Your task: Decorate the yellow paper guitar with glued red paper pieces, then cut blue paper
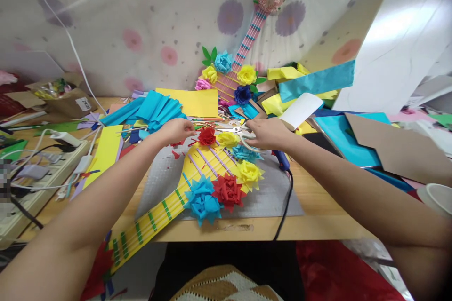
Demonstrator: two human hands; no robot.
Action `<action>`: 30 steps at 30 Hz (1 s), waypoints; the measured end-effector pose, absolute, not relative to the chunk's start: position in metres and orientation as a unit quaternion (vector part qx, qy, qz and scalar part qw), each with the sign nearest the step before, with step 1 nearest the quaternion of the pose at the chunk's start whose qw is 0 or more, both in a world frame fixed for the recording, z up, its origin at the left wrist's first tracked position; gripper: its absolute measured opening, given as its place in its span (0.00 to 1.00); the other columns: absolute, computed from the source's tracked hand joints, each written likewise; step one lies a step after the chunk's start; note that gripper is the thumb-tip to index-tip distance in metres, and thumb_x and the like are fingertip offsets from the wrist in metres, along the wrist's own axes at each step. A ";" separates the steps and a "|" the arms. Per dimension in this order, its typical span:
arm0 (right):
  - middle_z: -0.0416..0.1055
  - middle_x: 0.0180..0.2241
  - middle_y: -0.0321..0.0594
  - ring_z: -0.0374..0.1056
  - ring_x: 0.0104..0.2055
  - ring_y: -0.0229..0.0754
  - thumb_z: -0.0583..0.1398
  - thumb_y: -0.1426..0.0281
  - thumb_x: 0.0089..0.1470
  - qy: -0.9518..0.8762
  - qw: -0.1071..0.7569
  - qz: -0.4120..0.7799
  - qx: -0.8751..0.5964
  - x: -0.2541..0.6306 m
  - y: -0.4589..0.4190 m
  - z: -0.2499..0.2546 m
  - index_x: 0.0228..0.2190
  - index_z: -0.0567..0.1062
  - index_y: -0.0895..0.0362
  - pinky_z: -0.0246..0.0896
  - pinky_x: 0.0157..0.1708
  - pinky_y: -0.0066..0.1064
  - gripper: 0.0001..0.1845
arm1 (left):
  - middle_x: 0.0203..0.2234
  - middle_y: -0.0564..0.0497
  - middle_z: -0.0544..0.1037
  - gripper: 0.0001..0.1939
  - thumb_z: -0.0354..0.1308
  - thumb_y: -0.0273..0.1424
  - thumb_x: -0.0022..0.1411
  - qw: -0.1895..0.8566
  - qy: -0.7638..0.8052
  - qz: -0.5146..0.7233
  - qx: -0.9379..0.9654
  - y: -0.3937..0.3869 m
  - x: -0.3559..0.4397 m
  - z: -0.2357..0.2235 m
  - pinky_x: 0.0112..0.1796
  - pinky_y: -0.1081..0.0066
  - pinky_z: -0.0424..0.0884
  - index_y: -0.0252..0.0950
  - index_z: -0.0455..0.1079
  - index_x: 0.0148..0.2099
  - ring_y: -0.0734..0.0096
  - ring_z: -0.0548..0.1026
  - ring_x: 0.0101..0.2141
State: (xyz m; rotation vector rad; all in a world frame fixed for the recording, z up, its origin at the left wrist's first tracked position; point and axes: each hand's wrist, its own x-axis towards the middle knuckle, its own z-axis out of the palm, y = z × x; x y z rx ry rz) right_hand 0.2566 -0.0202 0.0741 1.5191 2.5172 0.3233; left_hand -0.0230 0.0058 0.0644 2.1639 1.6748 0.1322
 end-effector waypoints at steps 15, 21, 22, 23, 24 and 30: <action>0.75 0.32 0.50 0.70 0.35 0.49 0.51 0.60 0.53 0.851 0.155 0.117 0.488 0.232 -0.011 0.084 0.35 0.73 0.59 0.49 0.27 0.32 0.18 | 0.15 0.57 0.62 0.10 0.62 0.34 0.49 0.477 0.545 0.386 0.571 0.005 -0.019 0.059 0.18 0.79 0.51 0.33 0.67 0.26 0.83 0.57 0.16; 0.74 0.37 0.50 0.69 0.36 0.48 0.48 0.53 0.54 0.844 0.099 0.106 0.516 0.239 -0.013 0.090 0.38 0.71 0.58 0.51 0.28 0.31 0.24 | 0.24 0.49 0.72 0.12 0.50 0.33 0.59 0.670 0.455 0.522 0.267 0.011 -0.017 0.052 0.32 0.71 0.71 0.34 0.61 0.25 0.72 0.74 0.29; 0.74 0.38 0.50 0.69 0.37 0.49 0.48 0.51 0.53 0.845 0.092 0.106 0.516 0.241 -0.013 0.090 0.39 0.70 0.59 0.51 0.28 0.31 0.26 | 0.24 0.49 0.72 0.12 0.48 0.34 0.60 0.687 0.435 0.536 0.227 0.012 -0.019 0.052 0.34 0.69 0.72 0.34 0.60 0.25 0.70 0.74 0.30; 0.73 0.40 0.51 0.69 0.37 0.49 0.47 0.50 0.53 0.846 0.088 0.107 0.515 0.242 -0.014 0.089 0.40 0.70 0.59 0.52 0.28 0.32 0.28 | 0.24 0.49 0.72 0.13 0.46 0.34 0.60 0.694 0.423 0.549 0.194 0.013 -0.020 0.051 0.35 0.67 0.72 0.35 0.59 0.25 0.69 0.75 0.31; 0.73 0.40 0.51 0.69 0.38 0.50 0.47 0.49 0.53 0.846 0.087 0.106 0.515 0.243 -0.014 0.088 0.41 0.69 0.60 0.52 0.29 0.32 0.29 | 0.22 0.49 0.71 0.13 0.45 0.33 0.60 0.694 0.421 0.559 0.169 0.014 -0.022 0.051 0.35 0.66 0.72 0.36 0.58 0.24 0.69 0.75 0.30; 0.74 0.39 0.50 0.68 0.37 0.50 0.48 0.51 0.52 0.829 0.087 0.106 0.542 0.245 -0.015 0.080 0.38 0.69 0.59 0.53 0.29 0.32 0.26 | 0.11 0.59 0.58 0.09 0.54 0.25 0.50 0.534 0.581 0.503 0.354 0.005 -0.007 0.039 0.21 0.76 0.61 0.36 0.58 0.21 0.79 0.57 0.14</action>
